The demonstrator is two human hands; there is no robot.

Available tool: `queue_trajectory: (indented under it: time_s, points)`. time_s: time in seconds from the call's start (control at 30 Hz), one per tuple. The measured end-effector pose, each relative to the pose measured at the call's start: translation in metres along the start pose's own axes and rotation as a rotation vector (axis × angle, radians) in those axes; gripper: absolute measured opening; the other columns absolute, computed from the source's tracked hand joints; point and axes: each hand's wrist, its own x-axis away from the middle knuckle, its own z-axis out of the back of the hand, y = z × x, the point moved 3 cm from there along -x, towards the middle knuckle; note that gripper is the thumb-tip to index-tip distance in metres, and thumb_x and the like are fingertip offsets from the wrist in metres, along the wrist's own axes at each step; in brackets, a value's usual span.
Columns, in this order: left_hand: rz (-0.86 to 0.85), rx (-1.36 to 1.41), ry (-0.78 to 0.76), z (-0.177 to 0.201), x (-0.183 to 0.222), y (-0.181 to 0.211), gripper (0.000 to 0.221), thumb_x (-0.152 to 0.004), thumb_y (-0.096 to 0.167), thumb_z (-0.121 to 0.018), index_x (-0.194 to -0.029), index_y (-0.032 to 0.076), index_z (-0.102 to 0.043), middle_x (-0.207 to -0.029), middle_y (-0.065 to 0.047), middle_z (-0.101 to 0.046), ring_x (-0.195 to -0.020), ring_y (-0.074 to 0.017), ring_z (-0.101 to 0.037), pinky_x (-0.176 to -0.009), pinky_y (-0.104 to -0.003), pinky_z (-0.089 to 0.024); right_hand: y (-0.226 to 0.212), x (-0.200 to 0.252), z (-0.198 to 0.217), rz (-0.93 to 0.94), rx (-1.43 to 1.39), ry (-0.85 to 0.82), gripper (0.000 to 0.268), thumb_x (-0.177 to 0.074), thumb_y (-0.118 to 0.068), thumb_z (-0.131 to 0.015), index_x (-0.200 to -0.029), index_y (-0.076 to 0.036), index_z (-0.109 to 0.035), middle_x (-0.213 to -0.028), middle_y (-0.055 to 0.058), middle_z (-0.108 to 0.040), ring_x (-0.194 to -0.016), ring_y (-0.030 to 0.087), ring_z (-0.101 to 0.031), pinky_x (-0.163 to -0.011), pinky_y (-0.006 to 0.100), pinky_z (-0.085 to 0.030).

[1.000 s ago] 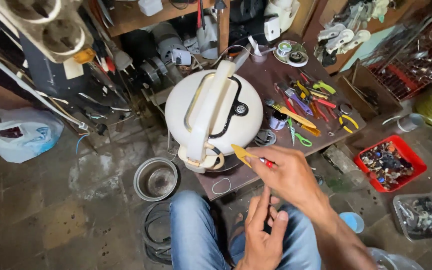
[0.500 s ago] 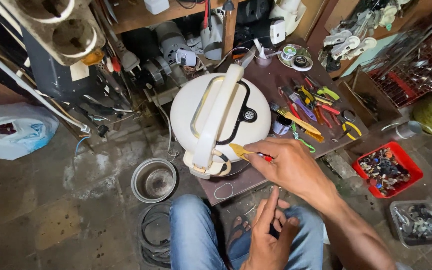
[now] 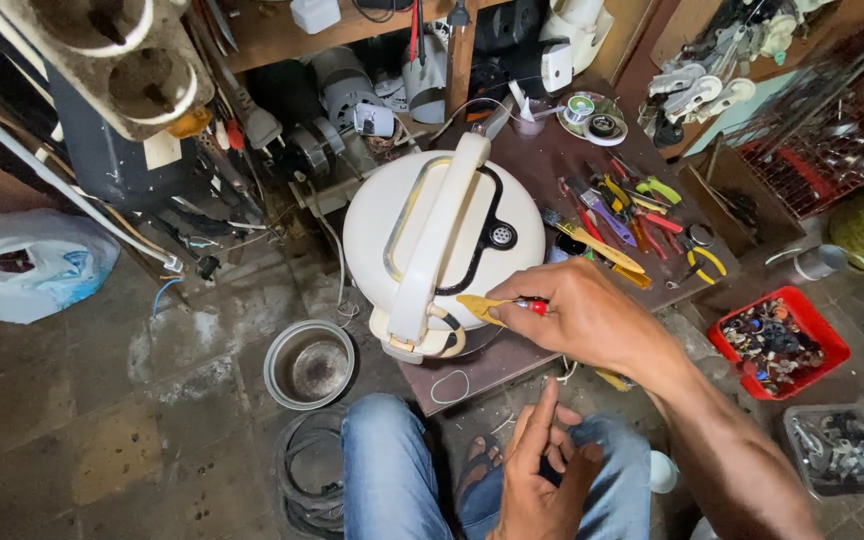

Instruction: The person wipes the exterior of a white electric kettle with a yellow cloth, then uses a screwdriver to probe the seam around the handle and the top vent area. The person rotates the kettle to access different sides while continuing to wipe and probe.

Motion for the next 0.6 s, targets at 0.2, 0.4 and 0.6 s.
queue_trajectory:
  time_s: [0.2, 0.4, 0.6]
  points:
    - [0.031, -0.01, 0.028, 0.002, 0.001, -0.003, 0.078, -0.08, -0.005, -0.071, -0.151, 0.012, -0.043, -0.103, -0.01, -0.064, -0.066, -0.0113, -0.049, -0.059, -0.027, -0.043, 0.003, -0.007, 0.007, -0.099, 0.032, -0.063, 0.03, -0.089, -0.031, -0.066, -0.107, -0.01, -0.078, -0.109, 0.005, -0.08, -0.087, 0.018, -0.08, -0.081, 0.034, -0.061]
    - [0.084, -0.021, 0.024, 0.0, 0.001, -0.006, 0.079, -0.08, -0.004, -0.072, -0.151, 0.013, -0.043, -0.102, -0.009, -0.064, -0.065, -0.0108, -0.051, -0.057, -0.027, -0.044, 0.002, -0.012, 0.01, -0.043, 0.067, -0.062, 0.022, -0.087, -0.025, -0.068, -0.101, -0.015, -0.08, -0.1, 0.0, -0.083, -0.078, 0.012, -0.078, -0.07, 0.032, -0.055]
    - [0.179, -0.011, 0.0, 0.004, 0.001, 0.004, 0.073, -0.086, 0.009, -0.07, -0.153, 0.015, -0.041, -0.101, -0.007, -0.064, -0.062, -0.0126, -0.045, -0.059, -0.032, -0.039, 0.004, -0.015, 0.015, -0.069, 0.113, -0.098, 0.018, -0.085, -0.027, -0.07, -0.098, -0.023, -0.082, -0.089, -0.008, -0.084, -0.054, 0.008, -0.059, -0.056, 0.03, -0.046]
